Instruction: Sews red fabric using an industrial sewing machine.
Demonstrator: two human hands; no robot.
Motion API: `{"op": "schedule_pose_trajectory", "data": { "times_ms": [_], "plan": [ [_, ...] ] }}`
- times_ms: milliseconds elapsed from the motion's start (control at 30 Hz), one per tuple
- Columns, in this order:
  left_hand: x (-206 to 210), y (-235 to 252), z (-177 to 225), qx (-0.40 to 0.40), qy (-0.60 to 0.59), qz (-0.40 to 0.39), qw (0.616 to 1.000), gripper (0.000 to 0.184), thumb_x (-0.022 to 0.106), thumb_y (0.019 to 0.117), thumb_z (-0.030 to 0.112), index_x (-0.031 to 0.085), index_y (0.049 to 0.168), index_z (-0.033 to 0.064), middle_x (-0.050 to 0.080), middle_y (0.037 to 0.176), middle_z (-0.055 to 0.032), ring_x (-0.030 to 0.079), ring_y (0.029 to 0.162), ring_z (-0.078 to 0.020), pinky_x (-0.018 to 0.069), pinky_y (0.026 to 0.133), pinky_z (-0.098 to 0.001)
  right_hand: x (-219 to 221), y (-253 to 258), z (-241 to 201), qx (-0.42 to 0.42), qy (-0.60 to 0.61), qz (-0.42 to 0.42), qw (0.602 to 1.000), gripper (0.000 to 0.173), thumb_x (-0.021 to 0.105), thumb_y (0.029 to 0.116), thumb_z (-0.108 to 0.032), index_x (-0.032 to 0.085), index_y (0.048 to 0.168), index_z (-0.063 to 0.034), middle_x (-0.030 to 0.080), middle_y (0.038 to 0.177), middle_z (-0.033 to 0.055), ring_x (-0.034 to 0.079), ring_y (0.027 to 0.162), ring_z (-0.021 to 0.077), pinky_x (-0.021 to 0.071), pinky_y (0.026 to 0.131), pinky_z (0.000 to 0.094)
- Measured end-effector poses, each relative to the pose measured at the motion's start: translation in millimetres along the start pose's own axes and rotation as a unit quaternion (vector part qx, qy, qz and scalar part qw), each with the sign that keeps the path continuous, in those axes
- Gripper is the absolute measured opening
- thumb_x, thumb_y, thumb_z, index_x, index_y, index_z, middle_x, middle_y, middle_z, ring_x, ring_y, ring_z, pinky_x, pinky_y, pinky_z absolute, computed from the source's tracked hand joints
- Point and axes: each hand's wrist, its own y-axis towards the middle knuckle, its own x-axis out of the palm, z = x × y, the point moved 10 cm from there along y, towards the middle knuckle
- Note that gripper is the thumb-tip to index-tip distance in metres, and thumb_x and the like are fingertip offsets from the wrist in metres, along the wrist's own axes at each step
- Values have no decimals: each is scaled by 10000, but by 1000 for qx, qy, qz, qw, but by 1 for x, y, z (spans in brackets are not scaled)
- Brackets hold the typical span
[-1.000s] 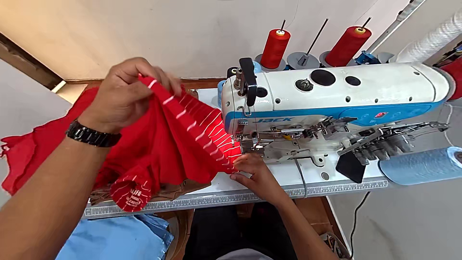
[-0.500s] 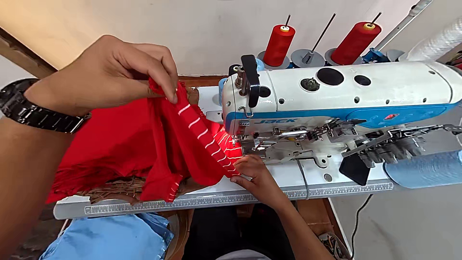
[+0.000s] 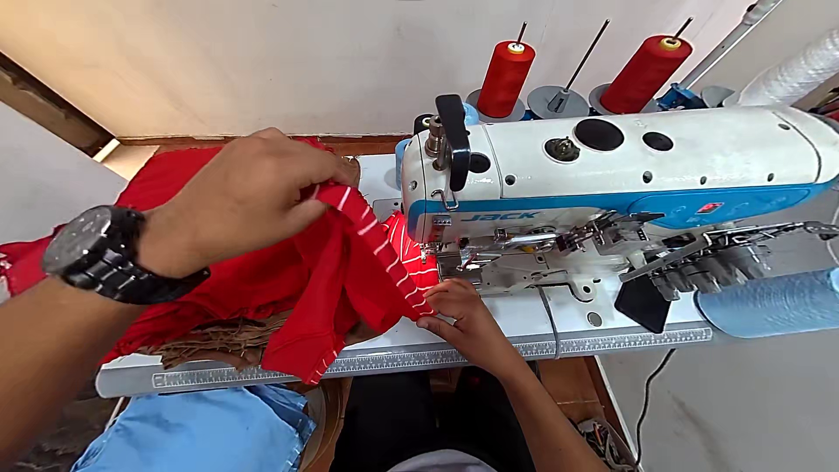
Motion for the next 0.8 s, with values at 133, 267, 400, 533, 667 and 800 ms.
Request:
{"op": "schedule_pose_trajectory", "data": {
  "times_ms": [133,267,400,533,667,800],
  "plan": [
    [18,0,-18,-33,-264,-91,960,98,672,818,160,746,876,190,636,667,114,550,550,34,439,454,-148,0,0,-1,-1,3,-3,1000,180,717,959,-325,786,936,-159,733,1033,-83,609,1166,93,371,1144,443],
    [15,8,-5,65,-11,-143,988,229,641,886,73,758,1074,134,719,894,2,688,760,-137,590,670,-368,-1,1,-1,0,3,-8,1000,180,708,966,-316,787,934,-158,737,1019,-86,612,1161,87,366,1145,436],
    [22,2,-3,63,3,-137,989,190,545,896,193,723,849,147,656,892,21,656,797,-144,556,646,-388,1,1,2,9,3,-11,1000,184,718,959,-321,790,913,-158,737,999,-86,614,1154,85,363,1146,444],
    [31,-4,1,63,-297,-178,936,302,543,995,281,730,775,190,728,861,96,684,884,-11,586,795,-229,1,1,1,7,9,-12,1000,177,706,967,-310,786,932,-156,738,1019,-84,616,1165,88,363,1154,455],
    [37,-3,1,56,-187,-212,958,235,717,932,317,611,751,211,505,576,130,449,472,33,356,400,-174,1,0,1,-1,11,-13,1000,191,708,967,-323,787,915,-157,739,1008,-83,616,1155,86,354,1155,454],
    [33,-6,10,93,121,-182,971,185,591,945,-8,690,1091,51,684,826,-99,696,681,-288,566,568,-486,1,1,0,-1,-2,-14,1000,202,710,962,-341,790,970,-154,740,1036,-83,616,1164,82,363,1154,449]
  ]
}}
